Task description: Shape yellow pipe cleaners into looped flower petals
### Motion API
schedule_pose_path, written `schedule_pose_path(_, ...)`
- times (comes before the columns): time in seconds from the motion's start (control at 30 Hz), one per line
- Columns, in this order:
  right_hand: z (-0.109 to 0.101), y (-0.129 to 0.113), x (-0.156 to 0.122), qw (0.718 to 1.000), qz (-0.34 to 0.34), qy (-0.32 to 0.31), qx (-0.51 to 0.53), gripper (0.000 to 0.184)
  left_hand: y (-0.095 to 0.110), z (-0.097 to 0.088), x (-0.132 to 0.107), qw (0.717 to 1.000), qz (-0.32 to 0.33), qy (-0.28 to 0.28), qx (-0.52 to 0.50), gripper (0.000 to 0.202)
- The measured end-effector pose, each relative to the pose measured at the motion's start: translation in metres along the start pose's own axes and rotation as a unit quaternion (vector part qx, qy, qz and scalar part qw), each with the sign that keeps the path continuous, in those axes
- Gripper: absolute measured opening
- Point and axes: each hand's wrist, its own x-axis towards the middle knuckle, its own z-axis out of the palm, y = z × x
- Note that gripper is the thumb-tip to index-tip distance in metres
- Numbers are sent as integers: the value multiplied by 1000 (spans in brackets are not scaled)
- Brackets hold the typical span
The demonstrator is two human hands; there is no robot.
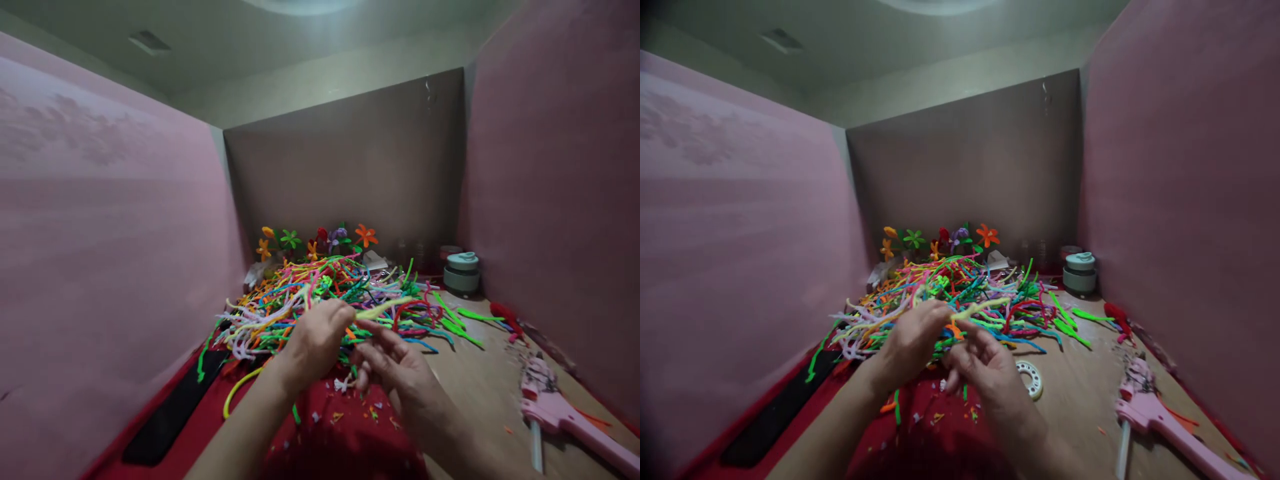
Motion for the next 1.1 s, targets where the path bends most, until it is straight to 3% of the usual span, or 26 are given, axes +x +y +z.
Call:
schedule_pose_path(0.13, -6, -5, 6, 999, -10, 35, 4, 30, 17, 13, -5, 996, -10, -77, -44, 22)
schedule_pose_path(0.27, -12, -10, 10, 994, -26, 102, -19, 31, 15, 18, -14, 997, 10, -70, 18, 25)
schedule_pose_path(0.43, -16, -23, 12, 985, -57, 161, -7, 31, -22, 18, -33, 993, -22, -43, 111, 26)
schedule_pose_path(0.57, -16, -28, 14, 985, -70, 157, 17, 30, -62, 14, -53, 979, -156, -46, 127, 27)
schedule_pose_path(0.67, -16, -28, 15, 984, -68, 161, 34, 32, -86, 8, -65, 970, -197, -44, 133, 28)
schedule_pose_path(0.77, -17, -29, 14, 984, -62, 160, 42, 35, -97, -2, -72, 960, -236, -36, 147, 24)
schedule_pose_path(0.83, -18, -30, 12, 986, -55, 153, 43, 34, -93, -13, -72, 935, -299, 25, 187, 26)
schedule_pose_path(0.93, -19, -32, 10, 988, -47, 137, 54, 29, -68, -29, -61, 871, -399, 177, 227, 28)
schedule_pose_path(1.0, -19, -32, 8, 989, -46, 123, 61, 26, -40, -35, -50, 876, -396, 233, 147, 27)
schedule_pose_path(1.07, -19, -31, 6, 991, -54, 107, 61, 22, -10, -33, -38, 881, -427, 195, -56, 28)
schedule_pose_path(1.1, -18, -30, 5, 991, -63, 98, 59, 20, 4, -28, -33, 865, -448, 125, -190, 31)
